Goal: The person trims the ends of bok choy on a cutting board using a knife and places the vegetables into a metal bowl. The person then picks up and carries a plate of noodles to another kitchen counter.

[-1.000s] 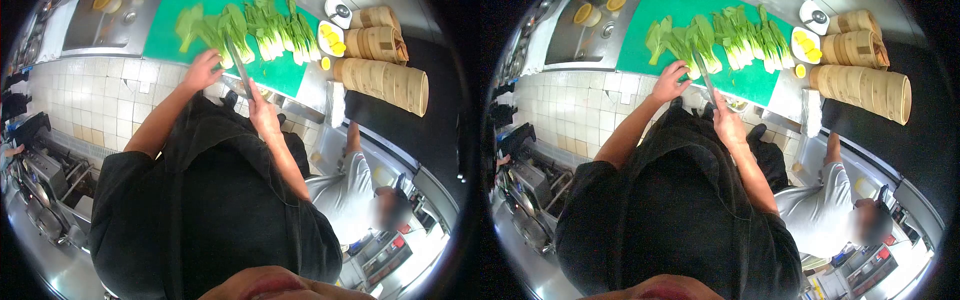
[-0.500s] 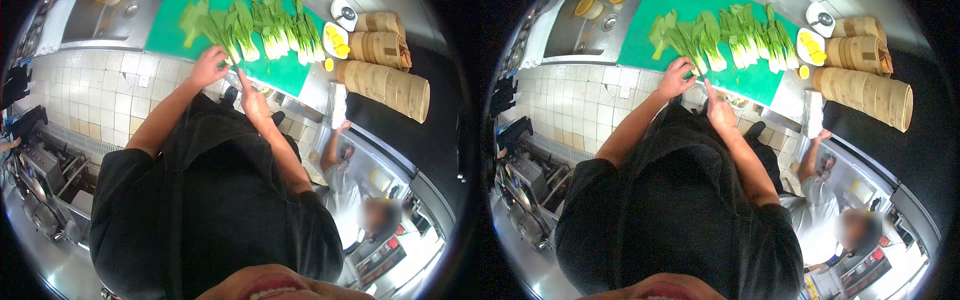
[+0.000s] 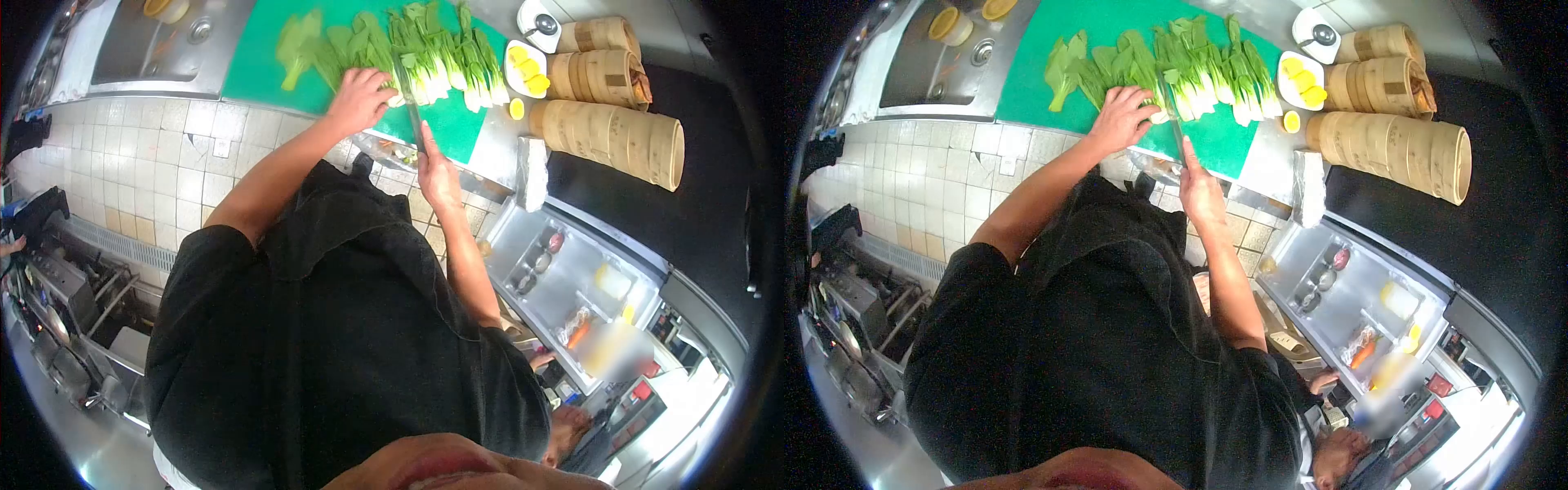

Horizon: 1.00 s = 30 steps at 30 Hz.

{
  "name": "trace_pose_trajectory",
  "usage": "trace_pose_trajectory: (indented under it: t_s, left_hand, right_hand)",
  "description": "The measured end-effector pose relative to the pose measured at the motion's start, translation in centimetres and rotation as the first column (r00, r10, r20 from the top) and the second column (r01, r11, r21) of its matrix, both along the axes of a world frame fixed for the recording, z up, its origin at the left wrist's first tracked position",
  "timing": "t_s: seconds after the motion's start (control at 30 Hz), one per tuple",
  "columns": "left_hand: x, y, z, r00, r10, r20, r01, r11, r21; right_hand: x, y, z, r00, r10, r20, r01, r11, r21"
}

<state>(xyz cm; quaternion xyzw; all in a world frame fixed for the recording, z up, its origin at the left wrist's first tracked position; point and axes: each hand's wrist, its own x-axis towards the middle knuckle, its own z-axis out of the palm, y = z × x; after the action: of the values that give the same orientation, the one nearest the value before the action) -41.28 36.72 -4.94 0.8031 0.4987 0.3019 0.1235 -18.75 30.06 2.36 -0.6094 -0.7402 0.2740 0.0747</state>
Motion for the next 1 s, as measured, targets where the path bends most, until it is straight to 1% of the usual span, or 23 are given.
trace_pose_trajectory:
  t_s: [0.1, 0.2, 0.3, 0.4, 0.5, 0.67, 0.83, 0.9, 1.0]
  left_hand:
    - [0.1, 1.0, 0.1, 0.996, -0.073, 0.045, 0.075, 0.997, -0.025]
    - [0.0, 1.1, -0.6, 0.991, -0.088, 0.100, 0.095, 0.993, -0.064]
    - [-0.2, 1.0, -1.0, 0.987, -0.092, 0.132, 0.105, 0.990, -0.092]
    - [-0.3, 0.6, -0.9, 0.997, -0.039, 0.065, 0.041, 0.999, -0.029]
    - [-0.1, 0.4, -0.9, 0.998, -0.017, 0.053, 0.018, 1.000, -0.025]
    - [-0.1, 0.5, -1.0, 0.998, 0.003, 0.062, -0.001, 1.000, -0.027]
    - [-0.1, 0.5, -1.0, 0.996, 0.014, 0.084, -0.012, 1.000, -0.026]
    - [-0.2, 0.6, -1.1, 0.995, 0.014, 0.099, -0.010, 0.999, -0.036]
    - [-0.1, 0.6, -1.4, 0.993, 0.018, 0.118, -0.019, 1.000, 0.008]
  right_hand:
    - [0.2, 0.4, -0.3, 0.999, -0.026, 0.037, 0.026, 1.000, -0.013]
    - [0.8, 0.4, -0.3, 0.998, 0.043, 0.043, -0.049, 0.988, 0.149]
    - [0.9, 0.1, 1.2, 0.985, 0.059, 0.162, -0.070, 0.995, 0.065]
    - [0.7, -0.1, 2.2, 0.965, 0.066, 0.253, -0.061, 0.998, -0.029]
    - [1.3, -0.5, 0.7, 0.954, 0.135, 0.267, -0.150, 0.988, 0.037]
    - [1.9, -0.6, -0.4, 0.940, 0.169, 0.298, -0.180, 0.984, 0.009]
    - [2.2, -0.1, -0.4, 0.932, 0.181, 0.314, -0.158, 0.983, -0.098]
    - [2.3, 0.1, -0.8, 0.932, 0.190, 0.310, -0.175, 0.982, -0.077]
    - [2.3, 0.5, -1.5, 0.937, 0.196, 0.289, -0.194, 0.980, -0.038]
